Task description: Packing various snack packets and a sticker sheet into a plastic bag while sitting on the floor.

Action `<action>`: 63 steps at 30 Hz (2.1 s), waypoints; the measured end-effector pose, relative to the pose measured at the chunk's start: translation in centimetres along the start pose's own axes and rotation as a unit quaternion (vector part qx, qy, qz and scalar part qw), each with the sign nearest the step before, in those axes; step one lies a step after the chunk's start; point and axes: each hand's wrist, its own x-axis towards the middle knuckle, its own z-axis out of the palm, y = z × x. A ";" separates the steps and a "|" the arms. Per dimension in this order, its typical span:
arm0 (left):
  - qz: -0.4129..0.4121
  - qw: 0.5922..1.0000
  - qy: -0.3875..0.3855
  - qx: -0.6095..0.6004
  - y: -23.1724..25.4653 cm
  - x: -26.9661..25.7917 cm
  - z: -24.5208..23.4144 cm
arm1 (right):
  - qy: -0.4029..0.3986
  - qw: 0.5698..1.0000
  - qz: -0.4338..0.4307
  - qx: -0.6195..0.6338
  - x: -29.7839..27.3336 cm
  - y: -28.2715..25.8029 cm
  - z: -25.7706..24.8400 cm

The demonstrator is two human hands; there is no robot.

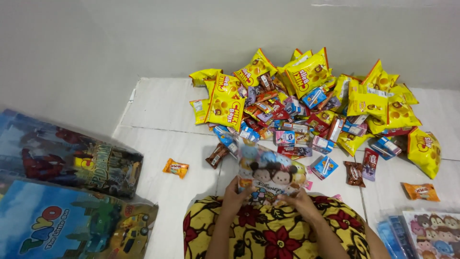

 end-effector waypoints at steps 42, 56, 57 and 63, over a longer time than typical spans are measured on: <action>0.267 0.904 0.095 0.320 -0.8 0.7 0.8 | 0.109 0.941 -0.298 0.121 14.6 14.0 -3.1; 0.172 0.978 0.049 0.105 -1.9 0.4 1.2 | 0.087 0.937 -0.280 0.189 5.3 6.0 -2.1; 0.154 0.983 0.024 0.100 0.9 -1.7 1.9 | 0.080 0.937 -0.283 0.188 5.6 6.2 -2.2; 0.053 0.988 -0.017 0.147 -1.3 0.5 2.0 | 0.065 0.958 -0.252 0.116 3.4 4.8 -1.9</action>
